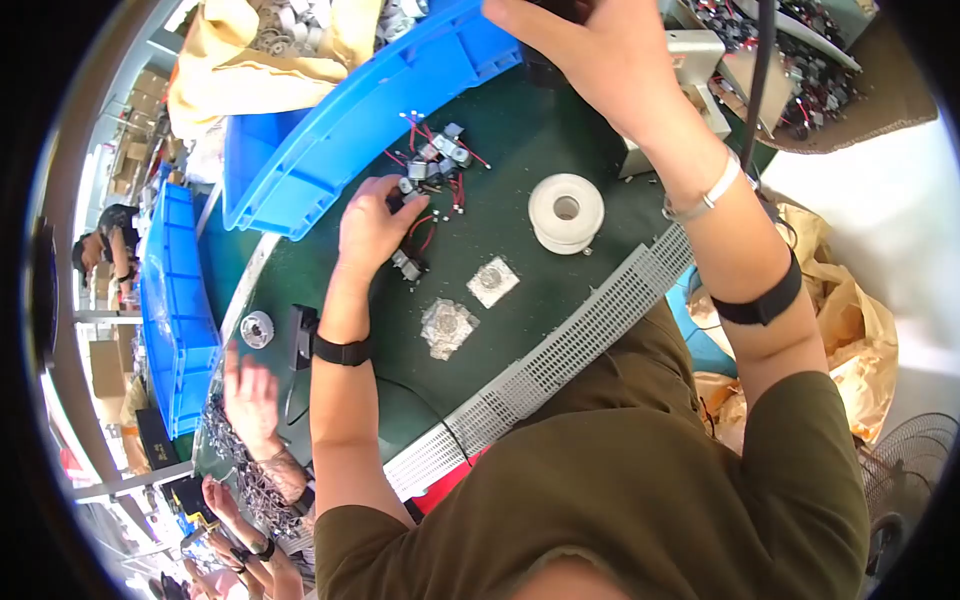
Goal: Assembling electronic components into a housing using an electric screwdriver.
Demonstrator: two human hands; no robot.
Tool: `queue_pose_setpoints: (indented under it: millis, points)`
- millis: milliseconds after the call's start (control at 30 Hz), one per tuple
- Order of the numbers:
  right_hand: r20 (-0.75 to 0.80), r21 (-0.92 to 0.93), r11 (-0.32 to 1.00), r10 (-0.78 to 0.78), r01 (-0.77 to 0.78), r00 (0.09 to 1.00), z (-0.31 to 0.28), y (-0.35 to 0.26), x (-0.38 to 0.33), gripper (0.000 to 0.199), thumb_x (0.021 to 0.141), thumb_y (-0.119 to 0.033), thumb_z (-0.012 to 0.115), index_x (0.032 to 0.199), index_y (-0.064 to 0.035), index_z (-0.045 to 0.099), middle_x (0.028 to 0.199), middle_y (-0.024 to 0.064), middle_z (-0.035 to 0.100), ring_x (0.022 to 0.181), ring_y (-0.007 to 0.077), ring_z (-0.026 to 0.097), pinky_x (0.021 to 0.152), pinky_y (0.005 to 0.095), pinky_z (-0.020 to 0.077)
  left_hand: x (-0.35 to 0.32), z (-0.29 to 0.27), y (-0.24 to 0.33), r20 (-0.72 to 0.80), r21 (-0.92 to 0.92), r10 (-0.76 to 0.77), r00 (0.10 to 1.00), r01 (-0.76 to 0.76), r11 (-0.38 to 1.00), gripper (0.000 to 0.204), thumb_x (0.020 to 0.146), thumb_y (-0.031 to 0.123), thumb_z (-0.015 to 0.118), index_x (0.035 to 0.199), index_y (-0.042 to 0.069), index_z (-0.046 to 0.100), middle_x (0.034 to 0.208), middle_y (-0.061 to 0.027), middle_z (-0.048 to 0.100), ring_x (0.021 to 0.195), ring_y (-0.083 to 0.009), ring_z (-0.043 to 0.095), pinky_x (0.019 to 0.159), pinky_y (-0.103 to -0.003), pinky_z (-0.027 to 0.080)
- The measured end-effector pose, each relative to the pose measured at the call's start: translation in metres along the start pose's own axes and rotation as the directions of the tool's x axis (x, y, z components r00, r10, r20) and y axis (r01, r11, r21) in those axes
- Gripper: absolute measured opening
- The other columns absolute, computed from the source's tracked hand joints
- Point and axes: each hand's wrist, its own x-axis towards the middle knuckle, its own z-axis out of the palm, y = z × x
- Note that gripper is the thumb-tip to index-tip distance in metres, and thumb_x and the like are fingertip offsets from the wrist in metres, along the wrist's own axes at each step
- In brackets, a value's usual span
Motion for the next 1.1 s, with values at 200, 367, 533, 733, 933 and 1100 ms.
queue_pose_setpoints:
  millis: [200,367,533,733,933,1100]
  points:
    - [-0.242,-0.101,0.954,-0.298,0.282,0.923,0.001,0.013,-0.029,0.042,0.08,0.001,0.064,0.118,0.0037,0.046,0.116,0.0121,0.052,0.107,0.0209,0.052,0.092,0.0329,0.0444,-0.001,0.012,0.01,-0.019,0.095,-0.219,0.975,0.22,0.971,0.026,0.073,0.03,0.063,0.08,0.005,0.058,0.082,-0.0156,0.061,0.079,-0.0322,0.061,0.068,-0.042,0.051]
    - [-0.02,-0.148,0.968,-0.208,0.203,0.978,-0.013,0.015,-0.049,0.034,0.086,0.003,0.052,0.119,0.0058,0.045,0.12,0.0155,0.05,0.111,0.0233,0.051,0.095,0.0348,0.0421,-0.001,-0.004,0.012,0.026,0.03,-0.068,0.997,0.067,0.997,0.025,0.073,0.022,0.067,0.086,0.002,0.06,0.085,-0.0156,0.059,0.079,-0.0326,0.061,0.069,-0.041,0.05]
    - [0.066,-0.127,0.974,-0.178,0.186,0.982,-0.015,0.018,-0.069,0.027,0.082,0.005,0.057,0.109,0.0032,0.053,0.111,0.0121,0.056,0.1,0.0188,0.056,0.088,0.0288,0.0449,-0.013,-0.031,-0.004,-0.264,-0.288,-0.108,0.958,0.028,0.957,0.031,0.071,0.011,0.073,0.098,0.0,0.063,0.076,-0.0086,0.062,0.061,-0.0163,0.059,0.059,-0.028,0.048]
    - [0.491,-0.157,0.988,0.088,-0.012,0.866,0.008,-0.001,-0.077,0.027,0.08,0.007,0.053,0.106,0.0025,0.055,0.109,0.0109,0.054,0.101,0.0166,0.054,0.088,0.0277,0.0441,-0.014,-0.046,0.042,-0.182,-0.892,-0.254,0.95,-0.051,0.448,0.029,0.075,-0.006,0.068,0.101,0.001,0.058,0.089,-0.0019,0.057,0.076,-0.0048,0.052,0.061,-0.018,0.043]
    - [0.619,0.183,0.862,0.272,-0.472,0.737,0.035,0.01,-0.072,0.034,0.089,-0.005,0.054,0.121,0.0015,0.047,0.11,0.0096,0.058,0.096,0.0146,0.057,0.085,0.0287,0.0477,-0.029,-0.063,0.087,-0.424,-0.831,-0.088,0.901,-0.348,0.434,0.044,0.07,-0.01,0.071,0.107,-0.001,0.048,0.103,-0.0129,0.056,0.094,-0.0182,0.058,0.083,-0.029,0.05]
    - [0.59,0.223,0.781,0.369,-0.584,0.718,0.033,0.012,-0.071,0.029,0.091,-0.012,0.054,0.116,0.0026,0.054,0.104,0.0105,0.061,0.093,0.0138,0.058,0.083,0.0269,0.0487,-0.031,-0.044,0.082,-0.41,-0.776,-0.073,0.909,-0.305,0.552,0.043,0.071,-0.01,0.07,0.107,-0.002,0.047,0.106,-0.0189,0.058,0.097,-0.0218,0.06,0.087,-0.032,0.049]
